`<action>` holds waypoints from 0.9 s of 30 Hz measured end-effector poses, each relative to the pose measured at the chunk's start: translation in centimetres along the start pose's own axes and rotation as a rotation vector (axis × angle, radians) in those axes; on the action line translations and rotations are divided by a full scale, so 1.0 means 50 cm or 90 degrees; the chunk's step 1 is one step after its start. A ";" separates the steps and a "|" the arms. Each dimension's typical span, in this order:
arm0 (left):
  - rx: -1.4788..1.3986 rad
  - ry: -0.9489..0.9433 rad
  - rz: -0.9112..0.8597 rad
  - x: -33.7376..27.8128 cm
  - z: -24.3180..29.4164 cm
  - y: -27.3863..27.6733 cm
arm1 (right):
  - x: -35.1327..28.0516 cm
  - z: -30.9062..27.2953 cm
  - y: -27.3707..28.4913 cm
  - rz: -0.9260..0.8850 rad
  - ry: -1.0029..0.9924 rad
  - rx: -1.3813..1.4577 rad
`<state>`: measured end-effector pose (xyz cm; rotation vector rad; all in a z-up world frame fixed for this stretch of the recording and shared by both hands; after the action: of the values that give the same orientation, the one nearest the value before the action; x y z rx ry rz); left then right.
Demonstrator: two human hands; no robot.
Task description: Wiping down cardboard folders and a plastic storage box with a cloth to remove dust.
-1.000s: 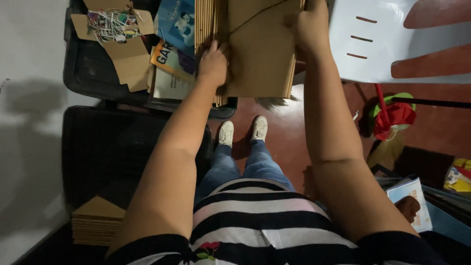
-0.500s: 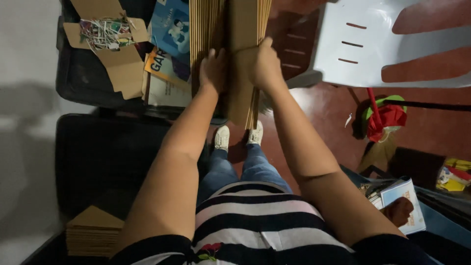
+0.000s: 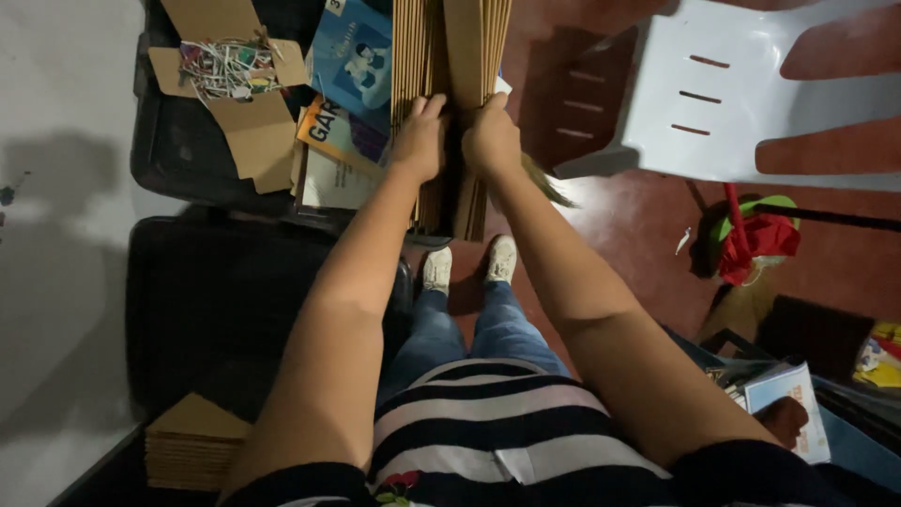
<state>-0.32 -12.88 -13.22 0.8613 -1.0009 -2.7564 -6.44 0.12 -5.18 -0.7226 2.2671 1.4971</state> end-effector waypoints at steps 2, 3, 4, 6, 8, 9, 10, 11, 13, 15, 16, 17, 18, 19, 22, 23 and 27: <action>0.042 -0.127 0.065 -0.004 0.014 0.012 | -0.008 0.008 0.010 0.014 0.008 0.008; 0.085 -0.256 0.138 -0.004 0.033 0.027 | -0.008 0.007 0.021 0.033 0.022 0.017; 0.083 -0.259 0.139 -0.002 0.056 0.026 | -0.024 0.005 0.040 0.036 0.022 0.016; 0.203 -0.152 0.148 0.003 0.088 0.024 | -0.059 0.004 0.067 -0.014 -0.014 0.082; 0.157 -0.075 0.106 -0.020 0.146 0.060 | -0.041 0.030 0.043 -0.005 0.011 0.067; 0.113 0.003 0.064 -0.033 0.169 0.073 | -0.033 0.044 0.030 0.002 0.037 0.053; 0.111 0.003 0.063 -0.024 0.169 0.069 | -0.035 0.043 0.024 0.001 0.036 0.052; 0.123 0.030 0.029 -0.015 0.166 0.064 | -0.037 0.040 0.019 0.011 0.031 0.043; 0.135 0.057 -0.007 0.017 0.134 0.033 | -0.043 0.035 0.014 0.019 0.026 0.035; 0.208 -0.043 0.131 0.062 0.096 -0.005 | -0.051 0.027 0.012 0.023 0.079 0.022; 0.209 -0.044 0.129 0.064 0.084 -0.016 | -0.059 0.021 0.019 0.023 0.077 0.023; 0.215 -0.088 0.182 0.066 0.078 -0.019 | -0.065 0.015 0.024 0.013 0.054 0.036; 0.221 -0.132 0.234 0.067 0.073 -0.023 | -0.071 0.009 0.030 0.002 0.032 0.049; 0.221 -0.133 0.233 0.103 0.035 -0.051 | -0.067 0.007 0.029 0.002 0.031 0.049; 0.348 -0.180 0.280 0.158 -0.020 -0.103 | -0.058 0.000 0.032 0.011 0.022 0.045; 0.395 -0.178 0.280 0.147 -0.008 -0.099 | -0.055 -0.005 0.036 0.006 0.026 0.048; 0.635 -0.007 0.043 0.197 0.020 -0.074 | -0.010 0.045 0.008 0.033 0.099 0.053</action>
<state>-8.71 -11.98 -19.61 0.8289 -2.3922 -2.0881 -6.27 2.44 -5.49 -0.7871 2.4646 1.4035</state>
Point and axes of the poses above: each hand's wrist, its own x-axis towards the middle knuckle, its own y-axis out of the back of the hand, z = x × y, the point moved 4 cm from there along x, towards the middle knuckle, and after that the axes turned 4 degrees about -x, right-handed, at the moved point
